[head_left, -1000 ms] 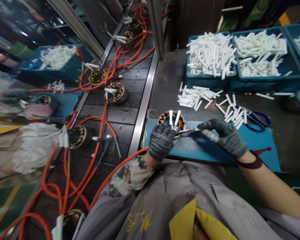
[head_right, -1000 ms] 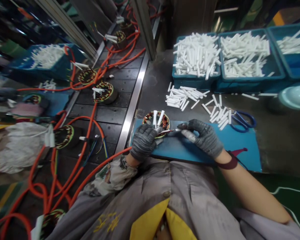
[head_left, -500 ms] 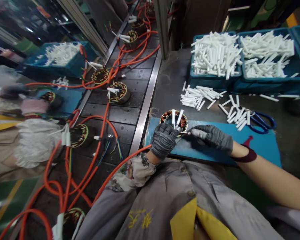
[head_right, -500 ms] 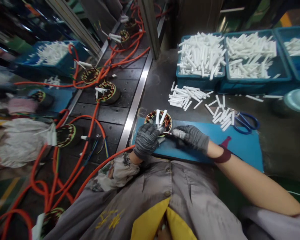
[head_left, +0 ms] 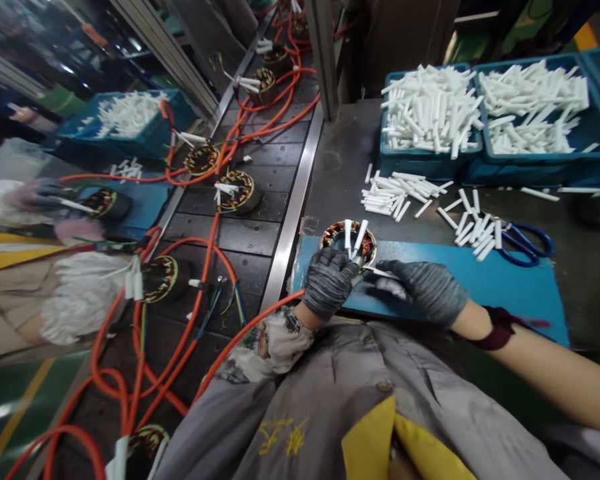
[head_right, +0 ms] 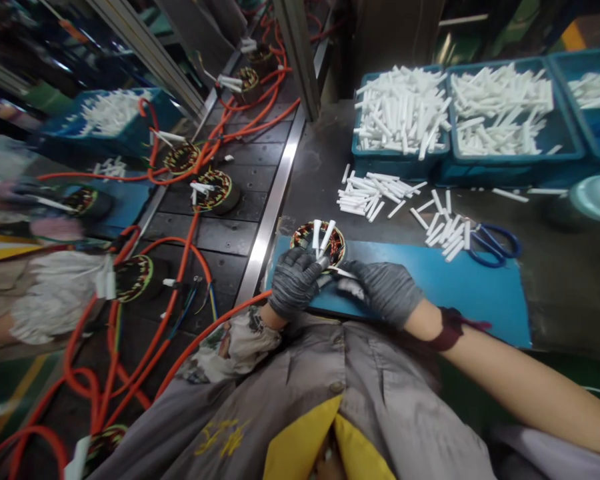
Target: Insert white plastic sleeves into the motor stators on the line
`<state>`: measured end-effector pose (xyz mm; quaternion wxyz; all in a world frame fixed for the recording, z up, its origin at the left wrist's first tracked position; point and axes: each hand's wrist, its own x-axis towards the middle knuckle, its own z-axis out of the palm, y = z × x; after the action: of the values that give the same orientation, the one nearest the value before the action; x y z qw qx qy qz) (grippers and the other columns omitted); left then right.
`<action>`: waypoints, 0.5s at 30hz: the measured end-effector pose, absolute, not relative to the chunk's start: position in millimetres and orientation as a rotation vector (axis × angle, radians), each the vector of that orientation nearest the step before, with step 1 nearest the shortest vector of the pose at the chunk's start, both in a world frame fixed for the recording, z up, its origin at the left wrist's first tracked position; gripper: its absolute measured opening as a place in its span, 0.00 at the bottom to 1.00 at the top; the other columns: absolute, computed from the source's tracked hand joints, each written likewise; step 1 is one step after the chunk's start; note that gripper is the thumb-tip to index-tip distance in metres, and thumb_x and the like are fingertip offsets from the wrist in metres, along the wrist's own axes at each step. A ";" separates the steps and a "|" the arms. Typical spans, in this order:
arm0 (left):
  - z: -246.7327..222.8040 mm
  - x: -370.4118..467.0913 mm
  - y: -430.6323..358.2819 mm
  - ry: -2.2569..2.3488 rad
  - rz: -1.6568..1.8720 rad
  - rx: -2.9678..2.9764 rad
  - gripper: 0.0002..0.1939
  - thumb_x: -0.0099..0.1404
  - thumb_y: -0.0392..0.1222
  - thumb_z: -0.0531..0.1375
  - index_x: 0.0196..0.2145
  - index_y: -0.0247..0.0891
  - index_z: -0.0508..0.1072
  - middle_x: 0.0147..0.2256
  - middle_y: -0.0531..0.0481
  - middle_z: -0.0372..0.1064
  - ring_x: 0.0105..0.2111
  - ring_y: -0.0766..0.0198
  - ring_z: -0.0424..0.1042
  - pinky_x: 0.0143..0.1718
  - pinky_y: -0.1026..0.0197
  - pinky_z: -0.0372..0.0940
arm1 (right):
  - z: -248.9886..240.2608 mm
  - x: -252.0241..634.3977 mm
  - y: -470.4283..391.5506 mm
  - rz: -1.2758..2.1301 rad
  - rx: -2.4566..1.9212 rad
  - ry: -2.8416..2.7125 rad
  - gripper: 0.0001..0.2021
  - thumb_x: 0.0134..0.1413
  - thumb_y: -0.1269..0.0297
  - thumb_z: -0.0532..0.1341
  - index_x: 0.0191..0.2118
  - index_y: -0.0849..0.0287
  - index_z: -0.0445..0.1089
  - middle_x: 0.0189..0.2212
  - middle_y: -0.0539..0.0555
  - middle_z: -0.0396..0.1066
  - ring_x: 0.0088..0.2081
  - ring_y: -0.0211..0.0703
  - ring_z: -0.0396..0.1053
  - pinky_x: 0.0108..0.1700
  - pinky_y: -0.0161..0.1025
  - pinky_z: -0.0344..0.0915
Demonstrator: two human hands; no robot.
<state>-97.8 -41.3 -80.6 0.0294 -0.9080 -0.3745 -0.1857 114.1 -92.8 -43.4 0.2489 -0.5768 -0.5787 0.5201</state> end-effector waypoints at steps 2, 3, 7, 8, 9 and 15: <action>-80.5 -96.9 -42.4 -1.170 -0.584 -2.795 0.10 0.66 0.47 0.63 0.44 0.47 0.79 0.38 0.45 0.76 0.45 0.51 0.71 0.51 0.47 0.64 | -42.8 110.6 -88.8 1.103 -1.642 -1.865 0.21 0.63 0.47 0.55 0.43 0.60 0.76 0.31 0.60 0.77 0.32 0.47 0.72 0.35 0.41 0.65; -80.3 -96.5 -42.6 -1.173 -0.578 -2.795 0.11 0.66 0.46 0.63 0.45 0.47 0.79 0.38 0.45 0.76 0.45 0.51 0.71 0.50 0.47 0.64 | -43.3 107.5 -85.4 0.996 -1.630 -1.979 0.23 0.67 0.48 0.50 0.41 0.60 0.77 0.30 0.60 0.77 0.31 0.47 0.73 0.35 0.41 0.66; -76.6 -96.2 -41.1 -1.176 -0.454 -2.840 0.14 0.66 0.43 0.61 0.49 0.46 0.78 0.40 0.44 0.77 0.44 0.52 0.72 0.50 0.47 0.65 | -42.7 95.4 -74.9 1.154 -1.430 -2.008 0.36 0.72 0.50 0.35 0.24 0.57 0.72 0.14 0.51 0.67 0.18 0.40 0.66 0.29 0.38 0.68; -75.0 -96.1 -40.3 -1.158 -0.427 -2.856 0.15 0.66 0.43 0.60 0.50 0.47 0.77 0.41 0.44 0.77 0.44 0.52 0.73 0.51 0.47 0.65 | -42.1 95.4 -76.1 1.248 -1.392 -1.942 0.37 0.72 0.49 0.33 0.20 0.56 0.69 0.12 0.51 0.64 0.17 0.39 0.64 0.27 0.38 0.68; -73.4 -95.8 -39.5 -1.131 -0.405 -2.872 0.17 0.66 0.44 0.60 0.52 0.47 0.76 0.42 0.44 0.76 0.45 0.52 0.73 0.54 0.46 0.64 | -42.4 97.9 -79.2 1.331 -1.367 -1.858 0.37 0.71 0.48 0.34 0.18 0.56 0.67 0.12 0.51 0.64 0.16 0.39 0.64 0.27 0.38 0.68; -67.3 -89.9 -33.4 -1.052 -0.380 -2.924 0.19 0.68 0.48 0.59 0.56 0.45 0.74 0.51 0.45 0.74 0.58 0.50 0.67 0.65 0.41 0.55 | -84.5 158.5 -105.8 0.798 -1.492 -1.864 0.22 0.65 0.48 0.49 0.40 0.53 0.77 0.30 0.58 0.79 0.30 0.53 0.78 0.32 0.45 0.74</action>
<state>-89.9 -33.4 -67.3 0.0057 -0.9340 -0.3360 -0.1214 158.5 -105.8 -84.5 0.3069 -0.5642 -0.7047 0.3015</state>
